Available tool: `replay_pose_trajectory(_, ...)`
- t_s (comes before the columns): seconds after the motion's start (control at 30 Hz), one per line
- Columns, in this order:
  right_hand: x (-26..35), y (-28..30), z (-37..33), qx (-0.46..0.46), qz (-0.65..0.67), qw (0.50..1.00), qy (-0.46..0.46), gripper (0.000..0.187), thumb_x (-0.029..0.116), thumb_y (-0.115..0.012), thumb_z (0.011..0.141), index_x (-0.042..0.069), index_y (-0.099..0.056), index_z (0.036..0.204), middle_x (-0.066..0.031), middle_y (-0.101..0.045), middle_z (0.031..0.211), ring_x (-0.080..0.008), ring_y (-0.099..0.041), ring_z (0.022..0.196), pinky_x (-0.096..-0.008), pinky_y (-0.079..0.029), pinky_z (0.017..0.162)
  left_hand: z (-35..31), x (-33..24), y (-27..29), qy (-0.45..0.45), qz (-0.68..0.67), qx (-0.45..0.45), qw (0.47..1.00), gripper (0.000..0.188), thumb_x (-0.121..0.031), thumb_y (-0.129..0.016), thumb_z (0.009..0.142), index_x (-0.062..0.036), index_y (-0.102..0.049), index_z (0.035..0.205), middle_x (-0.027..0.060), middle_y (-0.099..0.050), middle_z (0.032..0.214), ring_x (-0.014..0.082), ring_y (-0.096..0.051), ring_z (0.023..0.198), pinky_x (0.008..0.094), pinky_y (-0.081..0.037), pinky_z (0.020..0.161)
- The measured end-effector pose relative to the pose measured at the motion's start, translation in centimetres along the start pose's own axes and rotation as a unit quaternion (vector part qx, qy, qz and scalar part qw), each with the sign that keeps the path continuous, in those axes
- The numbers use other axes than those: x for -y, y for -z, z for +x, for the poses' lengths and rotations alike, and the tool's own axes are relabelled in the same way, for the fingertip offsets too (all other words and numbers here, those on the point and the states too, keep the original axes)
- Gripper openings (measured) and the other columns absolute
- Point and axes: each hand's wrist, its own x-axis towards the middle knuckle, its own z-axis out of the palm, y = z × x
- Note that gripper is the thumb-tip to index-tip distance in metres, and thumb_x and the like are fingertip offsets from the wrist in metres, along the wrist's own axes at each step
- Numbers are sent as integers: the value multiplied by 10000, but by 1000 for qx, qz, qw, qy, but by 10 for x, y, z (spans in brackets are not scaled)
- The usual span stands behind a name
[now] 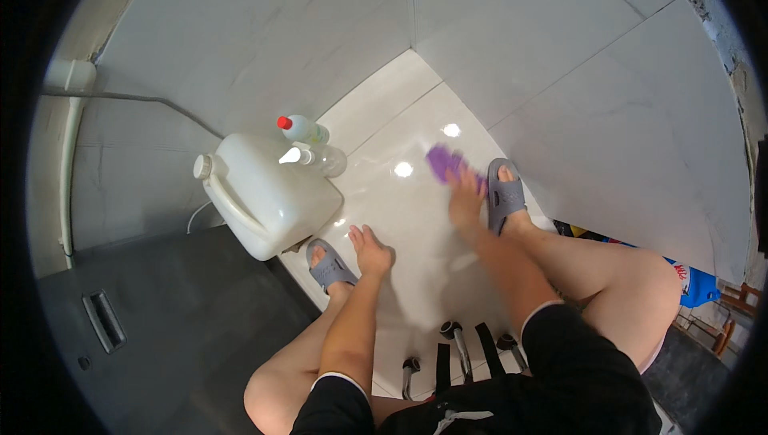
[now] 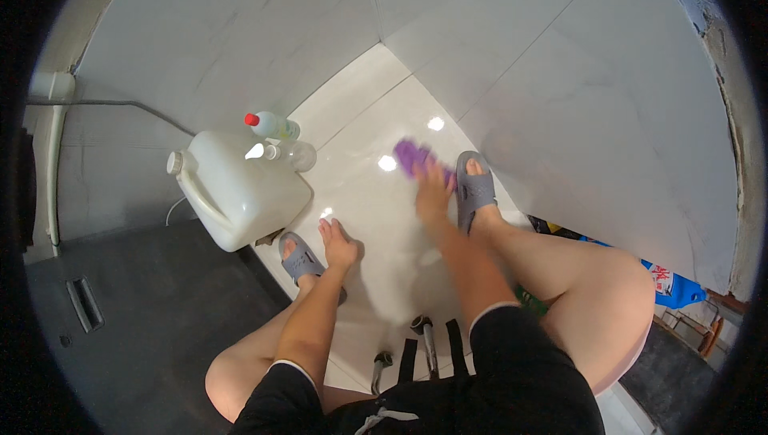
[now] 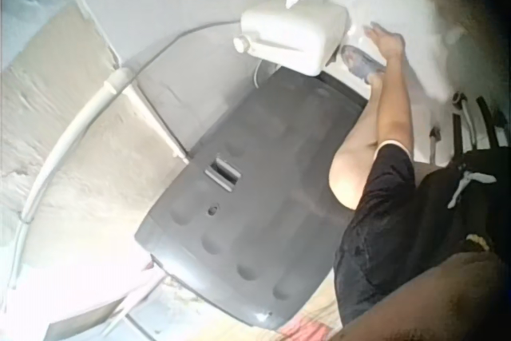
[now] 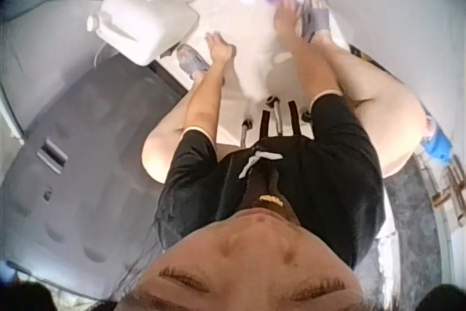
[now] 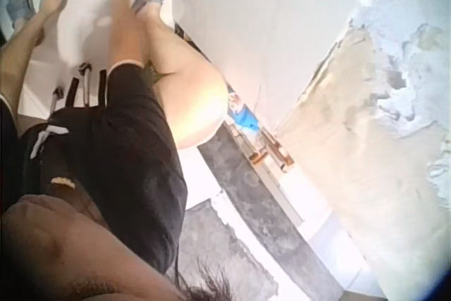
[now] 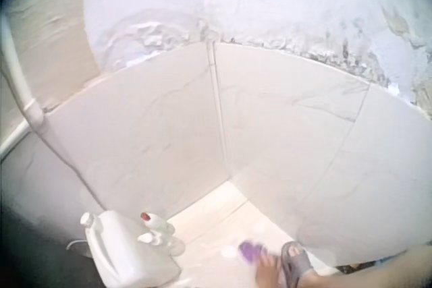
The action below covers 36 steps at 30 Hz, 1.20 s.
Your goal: The person wipes the exterior surface of a washing machine with a purple cloth and then cleans the surrounding tile floor and walls.
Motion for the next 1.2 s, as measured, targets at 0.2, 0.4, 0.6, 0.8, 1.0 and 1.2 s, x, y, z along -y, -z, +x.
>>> replay_pose_trajectory(0.2,15,0,-199,290,54,883,364,346,184,-525,828,247,-580,1163,8,-298,1485,-193,-234,1378,-557,-193,1080,0,2,-2,9,23,-4,1000,694,-66,-496,743,32,-261,1388,271,-87,1493,402,-58,1396,399,-127,1147)
replay_pose_trajectory(0.4,6,-17,-32,98,209,857,460,254,189,-514,852,197,-616,1084,-25,-523,1293,-216,-447,1223,-483,-303,1018,0,-19,0,-11,16,11,1000,694,-57,-490,754,25,-243,1398,273,-73,1494,405,-59,1395,405,-129,1146)
replay_pose_trajectory(0.6,-2,31,119,132,-19,988,77,596,34,-415,855,258,-343,1403,-88,-207,1508,-261,-222,1379,-523,-207,1091,7,10,-2,-16,19,24,999,703,-38,-485,755,17,-226,1406,279,-57,1493,417,-44,1392,411,-126,1146)
replay_pose_trajectory(0.8,-12,22,73,29,41,976,-210,611,65,-425,868,187,-269,1446,-158,-143,1519,-360,-174,1385,-524,-199,1089,5,6,5,-35,23,70,997,752,-57,-517,723,19,-218,1409,282,-27,1494,412,-22,1396,412,-122,1145)
replay_pose_trajectory(1.0,34,-6,-94,35,-52,982,-176,590,78,-437,870,155,-280,1433,-179,-254,1474,-352,-241,1356,-539,-245,1058,10,4,9,-43,5,94,995,797,-117,-583,703,30,-232,1403,305,-4,1485,421,8,1394,411,-95,1148)
replay_pose_trajectory(1.2,84,8,-185,210,149,965,51,500,1,-529,777,215,-562,1227,-96,-415,1378,-320,-369,1251,-442,-355,981,13,24,44,82,-170,-28,982,436,-169,-566,758,5,-519,1155,265,-551,1167,405,-525,1092,440,-415,931)
